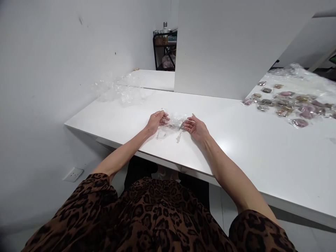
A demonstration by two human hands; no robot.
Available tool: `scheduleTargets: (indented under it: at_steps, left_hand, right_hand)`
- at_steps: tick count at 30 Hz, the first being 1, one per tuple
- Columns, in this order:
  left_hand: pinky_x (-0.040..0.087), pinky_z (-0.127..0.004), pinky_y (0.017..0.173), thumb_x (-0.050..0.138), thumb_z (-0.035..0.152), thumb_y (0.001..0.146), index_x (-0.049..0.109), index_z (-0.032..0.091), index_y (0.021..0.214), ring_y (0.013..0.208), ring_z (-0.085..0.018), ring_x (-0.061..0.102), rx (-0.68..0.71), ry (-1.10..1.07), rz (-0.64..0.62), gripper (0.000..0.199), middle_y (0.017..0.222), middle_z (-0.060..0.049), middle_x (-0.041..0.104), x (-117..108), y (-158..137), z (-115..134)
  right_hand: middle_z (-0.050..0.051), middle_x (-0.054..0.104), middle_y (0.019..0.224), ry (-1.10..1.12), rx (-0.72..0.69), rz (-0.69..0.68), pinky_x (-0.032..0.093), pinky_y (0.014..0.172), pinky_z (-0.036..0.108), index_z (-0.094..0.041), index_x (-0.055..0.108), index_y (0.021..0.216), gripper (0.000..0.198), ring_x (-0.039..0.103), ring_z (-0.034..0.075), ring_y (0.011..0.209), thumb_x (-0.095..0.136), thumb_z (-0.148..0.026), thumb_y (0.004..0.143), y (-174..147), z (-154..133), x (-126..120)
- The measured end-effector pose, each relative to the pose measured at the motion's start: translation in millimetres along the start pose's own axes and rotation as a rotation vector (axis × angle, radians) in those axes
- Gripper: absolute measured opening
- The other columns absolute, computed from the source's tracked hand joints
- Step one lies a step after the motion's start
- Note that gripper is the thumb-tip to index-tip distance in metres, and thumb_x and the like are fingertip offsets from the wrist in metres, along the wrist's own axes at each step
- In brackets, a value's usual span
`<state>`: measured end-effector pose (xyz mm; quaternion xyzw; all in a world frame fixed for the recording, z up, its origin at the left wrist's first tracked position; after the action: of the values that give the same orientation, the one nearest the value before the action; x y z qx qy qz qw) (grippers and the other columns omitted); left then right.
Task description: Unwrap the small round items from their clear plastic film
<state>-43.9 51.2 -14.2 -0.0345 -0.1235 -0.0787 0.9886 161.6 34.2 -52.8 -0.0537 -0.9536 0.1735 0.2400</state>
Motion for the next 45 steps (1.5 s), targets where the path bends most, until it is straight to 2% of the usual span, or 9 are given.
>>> scheduleTargets:
  at_steps: [6,15,18,21,26,29,34,39,45]
  left_hand:
    - [0.046,-0.021,0.055,0.056,0.047,0.103,0.055,0.018,0.084,0.054,-0.009,0.061,0.133,-0.061,-0.024,0.035,0.070,0.002,0.064,28.8,2.2,38.3]
    - [0.054,-0.024,0.078,0.059,0.047,0.102,0.066,0.020,0.104,0.094,-0.016,0.071,0.190,-0.135,0.044,0.028,0.090,-0.002,0.068,55.1,25.4,92.1]
    - [0.055,-0.026,0.080,0.058,0.048,0.102,0.066,0.019,0.109,0.096,-0.017,0.072,0.160,-0.120,0.007,0.031,0.093,-0.004,0.069,66.5,27.6,94.4]
    - [0.056,-0.026,0.079,0.060,0.049,0.100,0.065,0.020,0.108,0.091,-0.016,0.072,0.126,-0.090,0.001,0.031,0.089,-0.003,0.069,66.6,28.6,91.3]
    - [0.057,-0.027,0.083,0.075,0.028,0.088,0.058,0.019,0.090,0.081,-0.011,0.069,0.087,-0.083,-0.019,0.019,0.084,0.001,0.067,45.5,15.9,71.2]
    - [0.057,-0.030,0.089,0.080,0.011,0.073,0.044,0.018,0.076,0.084,-0.011,0.071,0.069,-0.104,-0.101,0.037,0.094,0.001,0.069,36.0,-6.2,48.4]
    - [0.054,-0.028,0.096,0.083,0.006,0.063,0.039,0.018,0.075,0.099,-0.014,0.074,0.030,-0.119,-0.085,0.047,0.108,-0.001,0.071,16.2,-43.5,21.0]
    - [0.056,-0.030,0.098,0.079,0.003,0.065,0.039,0.018,0.077,0.099,-0.016,0.076,-0.012,-0.089,0.053,0.044,0.107,-0.001,0.070,-22.0,-62.8,15.3]
    - [0.060,-0.032,0.086,0.073,-0.003,0.066,0.042,0.020,0.089,0.081,-0.014,0.075,-0.180,0.017,0.315,0.045,0.101,-0.003,0.066,-82.0,-85.1,-2.0]
  right_hand:
    - [0.002,0.065,0.094,-0.260,-0.274,-0.011,0.049,0.058,0.022,-0.021,0.067,0.089,0.040,0.060,0.013,0.078,0.091,-0.040,0.063,-0.2,-17.6,-2.1]
    - [0.001,0.065,0.123,-0.298,-0.537,-0.120,0.050,0.089,0.029,-0.031,0.067,0.115,0.050,0.060,0.017,0.111,0.081,-0.053,0.073,-11.7,-41.7,8.2]
    - [0.001,0.068,0.113,-0.280,-0.564,-0.200,0.051,0.089,0.029,-0.030,0.067,0.111,0.053,0.060,0.017,0.106,0.088,-0.051,0.067,-18.8,-43.8,18.8]
    - [0.000,0.065,0.084,-0.302,-0.556,-0.197,0.051,0.082,0.029,-0.022,0.068,0.084,0.042,0.058,0.014,0.084,0.089,-0.052,0.064,-21.3,-46.5,19.8]
    - [0.001,0.066,0.083,-0.122,-0.432,-0.025,0.053,0.068,0.026,-0.021,0.060,0.076,0.041,0.061,0.012,0.075,0.089,-0.048,0.066,-15.8,-52.3,-4.6]
    - [0.002,0.068,0.095,-0.131,-0.283,0.017,0.053,0.058,0.025,-0.023,0.060,0.089,0.042,0.065,0.013,0.073,0.087,-0.050,0.072,-14.0,-43.6,-9.1]
    - [0.003,0.070,0.090,-0.462,-0.221,-0.284,0.039,0.045,0.023,-0.022,0.067,0.106,0.059,0.061,0.012,0.064,0.097,-0.046,0.061,-23.9,-22.4,22.4]
    - [-0.001,0.058,0.061,-0.591,-0.315,-0.499,0.040,0.052,0.024,-0.017,0.069,0.071,0.043,0.049,0.008,0.057,0.092,-0.052,0.067,-39.3,-21.5,36.5]
    - [0.003,0.066,0.077,-0.480,-0.490,-0.356,0.046,0.059,0.026,-0.020,0.069,0.073,0.043,0.056,0.013,0.072,0.094,-0.053,0.064,-47.2,-59.8,20.1]
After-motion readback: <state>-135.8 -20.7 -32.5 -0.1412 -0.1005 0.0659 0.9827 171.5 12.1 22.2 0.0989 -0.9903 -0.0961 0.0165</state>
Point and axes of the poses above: each hand's wrist, its own y-axis towards the middle knuckle, its own x-axis out of the palm, z = x × y, the point moved 8 cm from there along y, towards the middle knuckle
